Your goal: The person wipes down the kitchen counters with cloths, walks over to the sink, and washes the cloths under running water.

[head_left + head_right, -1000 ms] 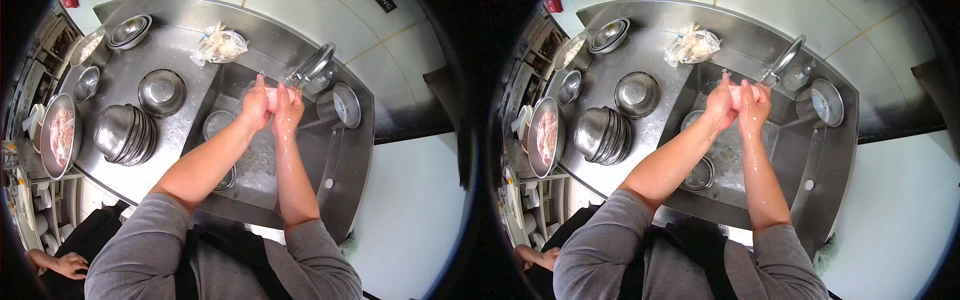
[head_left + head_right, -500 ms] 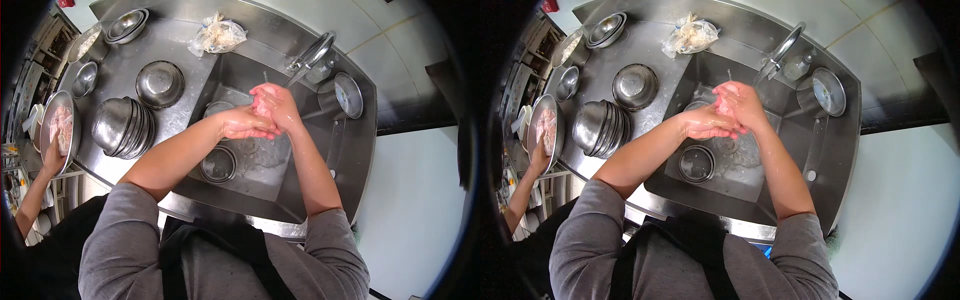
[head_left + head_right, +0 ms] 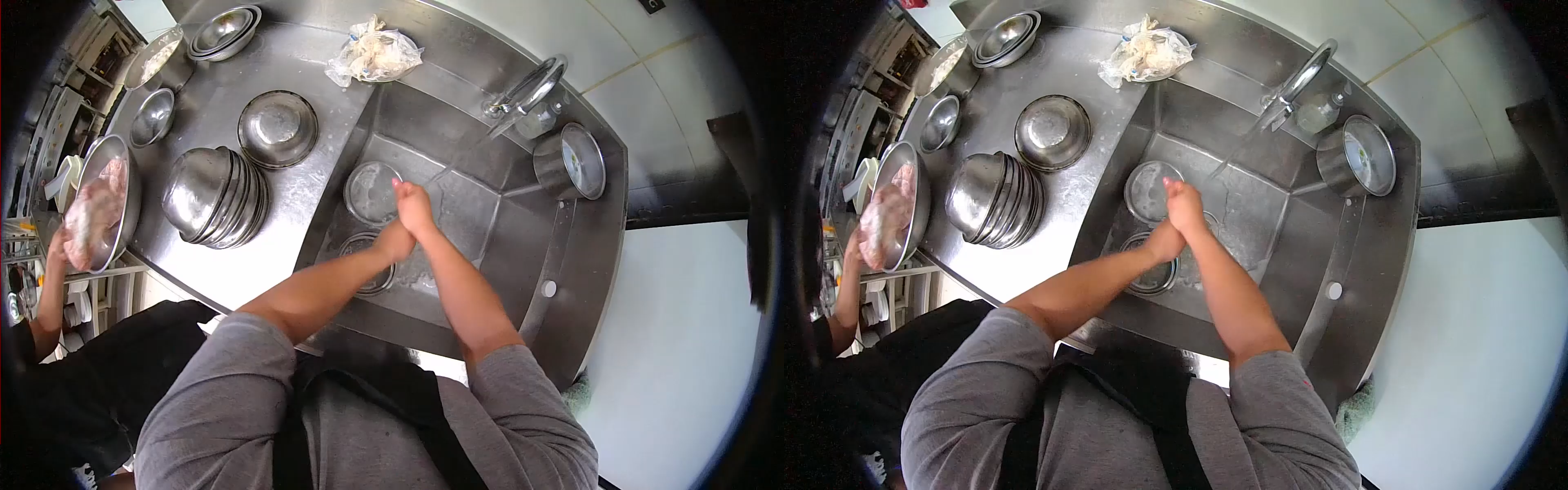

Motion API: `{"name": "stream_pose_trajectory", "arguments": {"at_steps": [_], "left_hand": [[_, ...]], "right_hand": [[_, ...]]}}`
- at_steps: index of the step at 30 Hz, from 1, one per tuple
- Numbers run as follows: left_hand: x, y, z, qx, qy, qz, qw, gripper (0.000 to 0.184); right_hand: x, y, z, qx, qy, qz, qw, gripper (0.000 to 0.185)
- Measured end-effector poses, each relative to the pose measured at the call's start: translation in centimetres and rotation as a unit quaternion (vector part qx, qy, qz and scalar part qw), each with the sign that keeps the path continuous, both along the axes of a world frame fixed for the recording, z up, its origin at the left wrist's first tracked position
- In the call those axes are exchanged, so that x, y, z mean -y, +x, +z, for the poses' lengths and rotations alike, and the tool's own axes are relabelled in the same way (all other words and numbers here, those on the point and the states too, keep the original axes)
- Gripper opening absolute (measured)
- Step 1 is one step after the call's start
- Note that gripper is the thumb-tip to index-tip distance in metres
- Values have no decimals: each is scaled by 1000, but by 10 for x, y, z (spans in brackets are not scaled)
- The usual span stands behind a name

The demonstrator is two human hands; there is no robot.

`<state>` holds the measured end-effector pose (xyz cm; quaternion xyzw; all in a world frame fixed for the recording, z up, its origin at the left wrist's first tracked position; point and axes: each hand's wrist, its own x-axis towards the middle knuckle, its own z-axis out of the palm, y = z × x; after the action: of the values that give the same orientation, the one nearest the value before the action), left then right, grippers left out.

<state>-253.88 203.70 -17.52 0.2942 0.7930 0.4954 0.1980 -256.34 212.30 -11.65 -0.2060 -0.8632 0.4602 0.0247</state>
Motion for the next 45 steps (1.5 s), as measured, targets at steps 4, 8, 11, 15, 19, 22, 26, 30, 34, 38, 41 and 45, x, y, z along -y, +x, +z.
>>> {"name": "stream_pose_trajectory", "arguments": {"at_steps": [4, 8, 11, 15, 19, 22, 26, 30, 34, 38, 41, 45], "left_hand": [[14, 32, -7, 96, -168, -22, 981, 28], [25, 67, -14, 183, -284, -22, 941, 30], [28, 77, -17, 168, -315, -49, 933, 31], [27, 59, 25, 167, -280, -80, 942, 32], [36, 32, 0, 127, -49, -37, 990, 35], [61, 10, 35, 309, -9, 74, 948, 46], [119, 2, 125, 274, -65, 22, 959, 67], [165, 29, 149, 275, 67, -19, 959, 72], [194, 49, 158, 297, 130, 33, 945, 64], [206, 56, 176, 304, 116, 73, 943, 62], [207, 53, 184, 283, 188, 82, 937, 58], [209, 53, 175, 367, 142, 53, 918, 41]], "right_hand": [[15, 25, -40, 38, 66, 7, 997, 47], [26, 60, -76, 109, 95, 22, 989, 46], [28, 72, -81, 125, 82, 27, 988, 45], [16, 61, -71, 103, 75, 44, 991, 46], [-27, 20, -52, 186, -420, -4, 888, 35], [-80, -25, -9, 0, -430, -189, 883, 23], [-187, -73, -47, -118, 106, -182, 970, 26], [-239, -100, -43, -181, -13, -366, 913, 38], [-239, -94, 29, -87, -315, -319, 889, 32], [-215, -84, 43, -67, -292, -339, 892, 31], [-186, -59, 26, -94, -42, -265, 959, 64], [-77, 27, 15, -156, 163, -115, 967, 56]]}}
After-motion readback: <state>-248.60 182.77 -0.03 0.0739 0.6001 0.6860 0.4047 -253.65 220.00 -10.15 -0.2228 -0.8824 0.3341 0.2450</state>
